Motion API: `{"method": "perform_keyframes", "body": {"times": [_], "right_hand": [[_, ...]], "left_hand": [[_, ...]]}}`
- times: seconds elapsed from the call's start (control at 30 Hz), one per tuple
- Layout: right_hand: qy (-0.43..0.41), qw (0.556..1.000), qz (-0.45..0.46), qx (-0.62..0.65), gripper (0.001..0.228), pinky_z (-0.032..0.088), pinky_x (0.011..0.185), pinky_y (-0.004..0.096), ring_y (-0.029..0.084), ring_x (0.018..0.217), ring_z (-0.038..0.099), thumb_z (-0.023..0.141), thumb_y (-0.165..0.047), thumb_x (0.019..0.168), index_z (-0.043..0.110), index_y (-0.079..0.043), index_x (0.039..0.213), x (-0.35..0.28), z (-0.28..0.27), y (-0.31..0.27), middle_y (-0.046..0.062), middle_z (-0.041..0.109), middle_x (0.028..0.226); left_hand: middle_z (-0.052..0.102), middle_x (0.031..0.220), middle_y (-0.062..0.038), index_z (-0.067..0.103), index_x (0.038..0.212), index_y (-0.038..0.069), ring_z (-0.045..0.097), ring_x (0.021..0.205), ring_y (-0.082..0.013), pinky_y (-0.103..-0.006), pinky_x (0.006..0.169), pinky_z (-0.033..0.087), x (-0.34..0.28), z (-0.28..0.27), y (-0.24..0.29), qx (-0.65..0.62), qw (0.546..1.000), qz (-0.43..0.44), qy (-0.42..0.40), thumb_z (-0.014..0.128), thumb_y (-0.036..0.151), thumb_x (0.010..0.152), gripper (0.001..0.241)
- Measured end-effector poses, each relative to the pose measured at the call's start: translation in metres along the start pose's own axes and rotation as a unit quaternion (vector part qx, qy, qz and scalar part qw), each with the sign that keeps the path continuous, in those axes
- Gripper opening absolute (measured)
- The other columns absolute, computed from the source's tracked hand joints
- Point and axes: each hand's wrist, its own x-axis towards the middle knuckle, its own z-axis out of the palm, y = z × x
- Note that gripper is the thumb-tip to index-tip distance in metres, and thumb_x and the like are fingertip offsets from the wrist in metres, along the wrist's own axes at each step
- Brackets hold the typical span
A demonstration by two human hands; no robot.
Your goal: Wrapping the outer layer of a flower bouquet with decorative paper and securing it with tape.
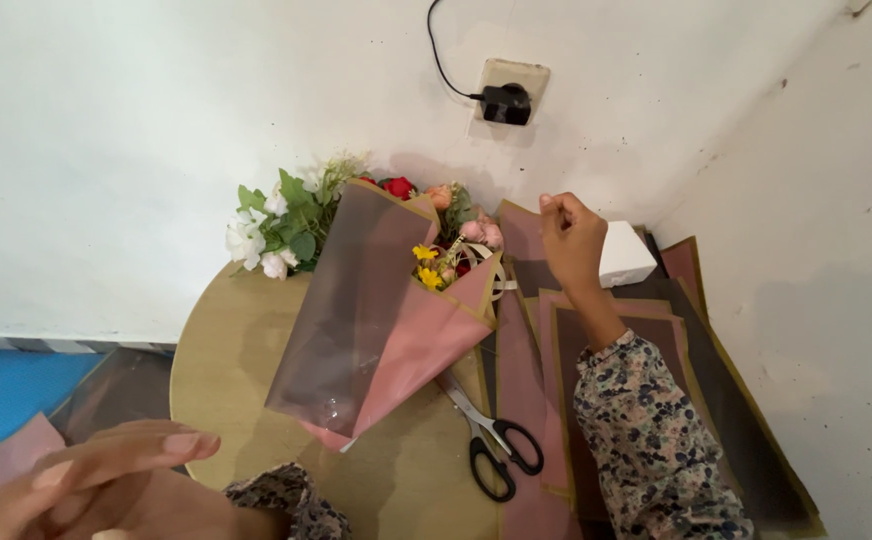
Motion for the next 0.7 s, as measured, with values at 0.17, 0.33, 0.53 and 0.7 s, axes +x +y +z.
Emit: {"method": "perform_keyframes", "body": {"times": [0.17,0.33,0.53,0.7], "right_hand": [[0.058,0.997,0.036,-0.023,0.059,0.038,0.051,0.024,0.012,0.045,0.054,0.058,-0.033,0.113,0.055,-0.012,0.058,-0.001,0.004,0.024,0.005,0.058,0.046],[0.055,0.998,-0.023,-0.01,0.04,0.046,0.069,0.033,0.018,0.085,0.064,0.049,-0.036,0.111,0.076,-0.011,0.094,0.001,-0.002,0.013,0.005,0.061,0.092],[0.117,0.986,-0.069,0.1,0.024,0.061,0.086,0.031,0.021,0.096,0.062,0.07,-0.006,0.102,0.069,0.0,0.125,-0.004,-0.016,-0.028,0.012,0.06,0.107],[0.314,0.917,-0.247,0.013,0.014,0.061,0.08,0.04,0.028,0.093,0.062,0.073,0.012,0.095,0.066,0.0,0.097,-0.007,-0.025,-0.05,0.016,0.062,0.098]], "left_hand": [[0.069,0.133,-0.019,0.026,0.155,0.028,0.091,0.09,-0.0108,-0.022,0.071,0.07,-0.009,-0.012,0.0,-0.011,0.979,-0.007,-0.203,0.051,0.028,0.1,0.06],[0.067,0.146,-0.017,0.028,0.153,0.032,0.046,0.041,0.0023,-0.0165,0.054,0.062,0.004,-0.051,-0.02,-0.031,0.948,-0.053,-0.313,0.063,0.018,0.091,0.072],[0.064,0.138,-0.025,0.023,0.158,0.026,0.079,0.125,-0.0367,-0.051,0.106,0.071,-0.005,-0.038,-0.018,-0.079,0.966,0.021,-0.247,0.034,0.043,0.116,0.047],[0.067,0.129,-0.02,0.021,0.157,0.022,0.082,0.113,-0.0284,-0.0455,0.106,0.074,-0.011,-0.02,-0.003,0.009,0.982,0.027,-0.189,0.028,0.034,0.113,0.046]]}}
